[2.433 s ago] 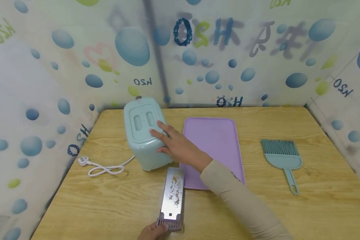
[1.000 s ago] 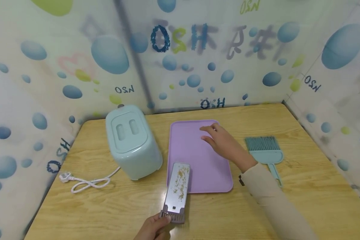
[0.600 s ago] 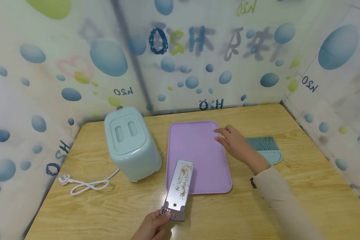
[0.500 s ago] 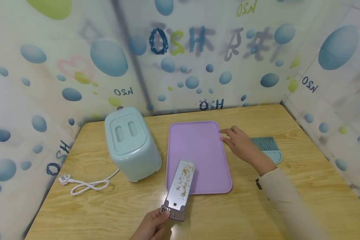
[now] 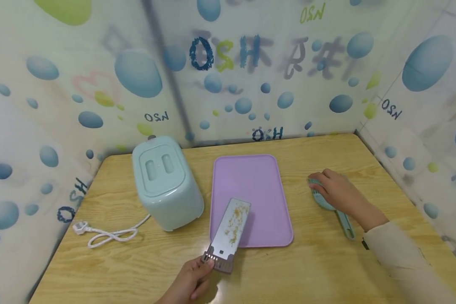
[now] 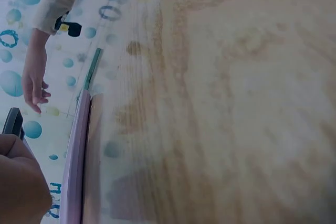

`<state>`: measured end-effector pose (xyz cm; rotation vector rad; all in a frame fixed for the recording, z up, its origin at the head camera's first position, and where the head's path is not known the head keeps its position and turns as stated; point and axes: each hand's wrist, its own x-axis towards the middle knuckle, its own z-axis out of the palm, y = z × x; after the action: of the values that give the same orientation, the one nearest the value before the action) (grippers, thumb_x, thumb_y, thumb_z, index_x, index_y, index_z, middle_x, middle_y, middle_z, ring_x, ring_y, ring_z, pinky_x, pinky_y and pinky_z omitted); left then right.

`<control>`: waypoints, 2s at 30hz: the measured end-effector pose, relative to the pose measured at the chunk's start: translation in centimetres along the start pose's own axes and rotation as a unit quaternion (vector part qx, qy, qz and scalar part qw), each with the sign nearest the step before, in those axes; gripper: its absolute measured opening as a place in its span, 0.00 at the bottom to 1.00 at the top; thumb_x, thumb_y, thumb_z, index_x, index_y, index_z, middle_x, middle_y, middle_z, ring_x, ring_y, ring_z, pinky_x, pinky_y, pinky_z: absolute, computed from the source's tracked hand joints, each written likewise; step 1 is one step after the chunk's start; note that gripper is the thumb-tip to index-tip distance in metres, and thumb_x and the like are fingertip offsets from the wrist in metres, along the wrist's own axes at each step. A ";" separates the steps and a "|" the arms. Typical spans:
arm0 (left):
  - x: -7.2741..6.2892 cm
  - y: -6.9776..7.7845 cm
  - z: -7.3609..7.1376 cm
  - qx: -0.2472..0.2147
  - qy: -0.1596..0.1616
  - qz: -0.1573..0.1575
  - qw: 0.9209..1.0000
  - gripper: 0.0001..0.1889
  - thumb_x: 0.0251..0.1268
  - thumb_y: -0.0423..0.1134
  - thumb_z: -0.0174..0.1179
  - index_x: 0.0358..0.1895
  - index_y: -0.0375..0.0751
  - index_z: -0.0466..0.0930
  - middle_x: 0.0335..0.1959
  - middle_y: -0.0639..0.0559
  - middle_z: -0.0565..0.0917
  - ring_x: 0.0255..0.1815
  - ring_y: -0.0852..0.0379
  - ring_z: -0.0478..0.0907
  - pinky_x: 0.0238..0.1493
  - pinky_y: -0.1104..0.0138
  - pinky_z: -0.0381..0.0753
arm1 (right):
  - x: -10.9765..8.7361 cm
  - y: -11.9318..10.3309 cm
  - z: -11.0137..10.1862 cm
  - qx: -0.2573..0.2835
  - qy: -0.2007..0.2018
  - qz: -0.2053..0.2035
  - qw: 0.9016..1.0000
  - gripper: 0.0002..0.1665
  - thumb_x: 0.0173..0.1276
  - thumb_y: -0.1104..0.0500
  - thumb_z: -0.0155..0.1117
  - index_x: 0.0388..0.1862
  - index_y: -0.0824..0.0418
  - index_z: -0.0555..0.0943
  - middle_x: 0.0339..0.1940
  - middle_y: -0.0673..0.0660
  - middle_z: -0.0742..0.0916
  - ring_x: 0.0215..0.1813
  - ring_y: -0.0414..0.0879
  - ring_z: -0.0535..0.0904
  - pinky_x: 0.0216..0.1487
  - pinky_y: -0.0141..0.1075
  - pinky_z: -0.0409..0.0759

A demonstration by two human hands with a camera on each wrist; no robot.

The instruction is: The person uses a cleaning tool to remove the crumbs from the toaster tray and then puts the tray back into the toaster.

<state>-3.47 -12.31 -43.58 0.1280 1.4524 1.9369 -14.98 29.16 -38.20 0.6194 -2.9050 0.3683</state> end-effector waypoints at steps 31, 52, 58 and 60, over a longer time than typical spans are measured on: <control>0.5 0.3 -0.6 0.000 0.052 0.008 0.999 0.07 0.74 0.36 0.45 0.36 0.45 0.71 0.13 0.67 0.61 0.08 0.72 0.57 0.13 0.72 0.47 | -9.4 4.3 2.3 -0.070 -0.156 -0.034 0.985 0.30 0.58 0.75 0.63 0.53 0.46 0.83 0.34 0.47 0.75 0.27 0.32 0.60 0.20 0.26 0.60; 0.6 0.7 -0.5 -0.014 0.089 -0.005 0.996 0.08 0.74 0.36 0.46 0.32 0.45 0.69 0.11 0.65 0.58 0.08 0.72 0.55 0.13 0.76 0.52 | -8.8 5.7 4.6 -0.289 0.062 -0.256 0.920 0.33 0.74 0.64 0.04 0.40 0.52 0.67 0.29 0.53 0.73 0.19 0.42 0.62 0.18 0.32 0.57; 0.5 0.7 -0.6 -0.013 0.087 0.008 0.996 0.07 0.73 0.36 0.46 0.35 0.44 0.71 0.11 0.66 0.58 0.08 0.72 0.56 0.13 0.76 0.51 | -7.8 5.1 4.0 -0.278 0.101 -0.273 0.915 0.32 0.77 0.65 0.10 0.43 0.53 0.70 0.26 0.52 0.70 0.19 0.39 0.53 0.19 0.31 0.54; 0.5 0.8 -0.6 -0.014 0.084 0.011 0.996 0.06 0.73 0.36 0.46 0.37 0.44 0.72 0.12 0.66 0.58 0.08 0.72 0.56 0.14 0.75 0.51 | -7.4 4.8 3.5 -0.269 0.108 -0.270 0.918 0.31 0.78 0.64 0.11 0.45 0.54 0.71 0.25 0.52 0.70 0.19 0.39 0.53 0.19 0.31 0.55</control>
<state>-4.50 -12.56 -43.31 -0.0334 1.5360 2.0260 -10.60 35.31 -44.01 1.1293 -2.3224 -0.3923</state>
